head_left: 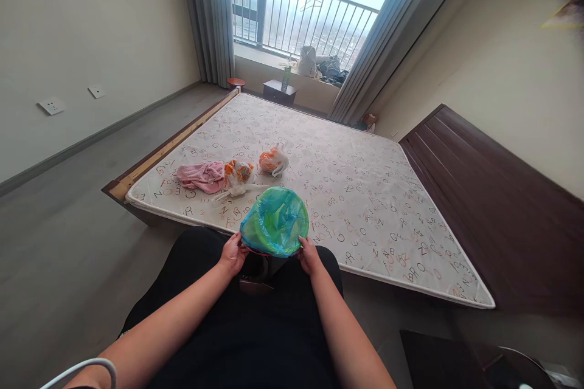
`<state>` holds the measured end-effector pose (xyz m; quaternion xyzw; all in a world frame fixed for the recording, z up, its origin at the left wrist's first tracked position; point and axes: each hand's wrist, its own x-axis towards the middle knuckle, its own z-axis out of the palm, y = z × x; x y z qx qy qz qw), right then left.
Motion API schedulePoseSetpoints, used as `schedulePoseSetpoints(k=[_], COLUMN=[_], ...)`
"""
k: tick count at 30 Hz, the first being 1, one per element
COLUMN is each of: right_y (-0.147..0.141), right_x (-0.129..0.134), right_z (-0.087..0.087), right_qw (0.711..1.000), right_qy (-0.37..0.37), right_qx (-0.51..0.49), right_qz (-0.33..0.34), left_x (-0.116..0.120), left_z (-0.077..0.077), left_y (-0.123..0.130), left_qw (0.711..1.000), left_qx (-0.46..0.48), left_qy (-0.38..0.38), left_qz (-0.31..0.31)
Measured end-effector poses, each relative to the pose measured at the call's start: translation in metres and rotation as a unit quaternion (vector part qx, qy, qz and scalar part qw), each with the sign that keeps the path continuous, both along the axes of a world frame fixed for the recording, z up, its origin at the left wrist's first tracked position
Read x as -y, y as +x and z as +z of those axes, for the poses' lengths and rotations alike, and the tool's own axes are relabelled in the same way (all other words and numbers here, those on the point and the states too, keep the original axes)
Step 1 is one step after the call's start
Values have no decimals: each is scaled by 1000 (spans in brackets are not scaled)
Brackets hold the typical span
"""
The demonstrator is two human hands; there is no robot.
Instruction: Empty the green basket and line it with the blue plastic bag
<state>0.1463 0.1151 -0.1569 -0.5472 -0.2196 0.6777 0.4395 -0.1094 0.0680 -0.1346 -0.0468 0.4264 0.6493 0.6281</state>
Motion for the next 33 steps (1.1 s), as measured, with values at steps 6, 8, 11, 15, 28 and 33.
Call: schedulePoseSetpoints(k=[6,8,11,15,28,33], right_y=[-1,-1,0,2,3,2], right_x=[-1,-1,-1,0,1,0], right_z=[0,-2,-5,-6,-4,-4], right_qw=[1000,1000,1000,1000,1000,1000], right_qy=[-10,-6,-2,2,-6,-2], right_qx=[2,-1,-7,-14,-3,-16], right_qz=[-28,-27,-21,-18,-21,-23], left_x=[-2,-2,-2,-1,-3,-1], left_z=[3,3,4,3,-2,-11], left_y=[0,0,0,0,1,0], left_qw=[999,999,999,999,997,997], left_qx=[1,2,6,11,-26,-64], left_qy=[-22,-25,-25,-15,-49,-37], left_qz=[31,34,31,36,62,25])
